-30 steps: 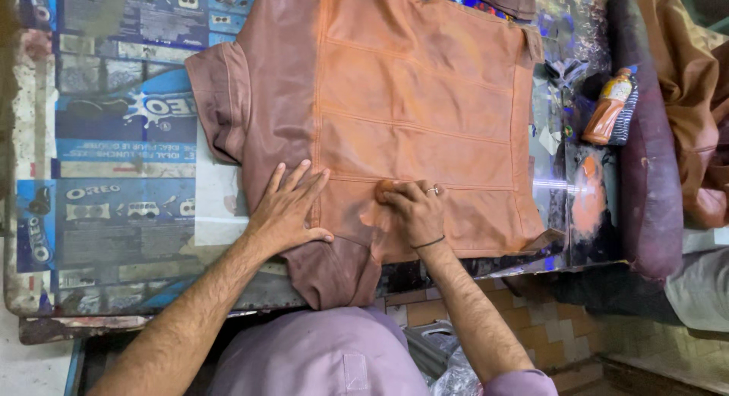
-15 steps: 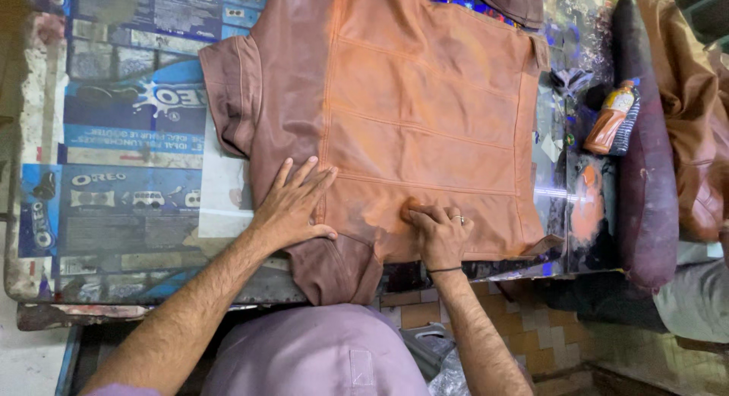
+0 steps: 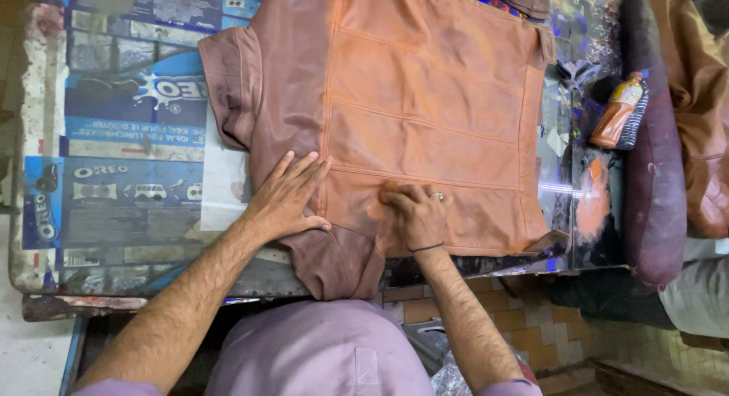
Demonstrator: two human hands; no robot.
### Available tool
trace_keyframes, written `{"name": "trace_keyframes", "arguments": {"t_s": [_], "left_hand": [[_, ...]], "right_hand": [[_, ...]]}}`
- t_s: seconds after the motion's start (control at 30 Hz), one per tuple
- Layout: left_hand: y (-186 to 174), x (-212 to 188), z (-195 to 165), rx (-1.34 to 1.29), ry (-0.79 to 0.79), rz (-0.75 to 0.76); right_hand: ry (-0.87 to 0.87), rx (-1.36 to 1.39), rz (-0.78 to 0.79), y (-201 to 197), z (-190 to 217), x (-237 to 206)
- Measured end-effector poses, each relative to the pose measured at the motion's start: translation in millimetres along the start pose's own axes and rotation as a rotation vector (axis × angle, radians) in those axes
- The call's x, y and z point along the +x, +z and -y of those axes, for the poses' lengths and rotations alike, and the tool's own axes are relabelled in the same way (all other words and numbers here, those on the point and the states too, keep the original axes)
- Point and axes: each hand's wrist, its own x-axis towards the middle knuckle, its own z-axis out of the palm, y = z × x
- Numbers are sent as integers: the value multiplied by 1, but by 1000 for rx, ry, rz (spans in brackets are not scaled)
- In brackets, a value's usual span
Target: The person rubs orange dye into the front panel of a leather jacket laid on a work table, using a small sponge. They periodically dip the sponge into a dye bottle to reload it, smooth and reposition the jacket, and work the dye across different sections of the panel.
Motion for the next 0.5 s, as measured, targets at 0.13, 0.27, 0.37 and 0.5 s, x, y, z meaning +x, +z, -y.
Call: {"name": "trace_keyframes", "arguments": {"t_s": [0.13,0.27,0.37,0.5], "left_hand": [[-3,0,-1,-26,-57,50],[-6,-2,0,-39,-41,18],[-7,-2,0,-54,-40,25],[-8,0,-1,-59,-58,30]], "right_hand": [[-149,28,-11,4,7,14],[-61,-77,49,-1,-2,15],[-17,-121,34,-8,-11,6],[181,-161,24,-4,-9,4]]}}
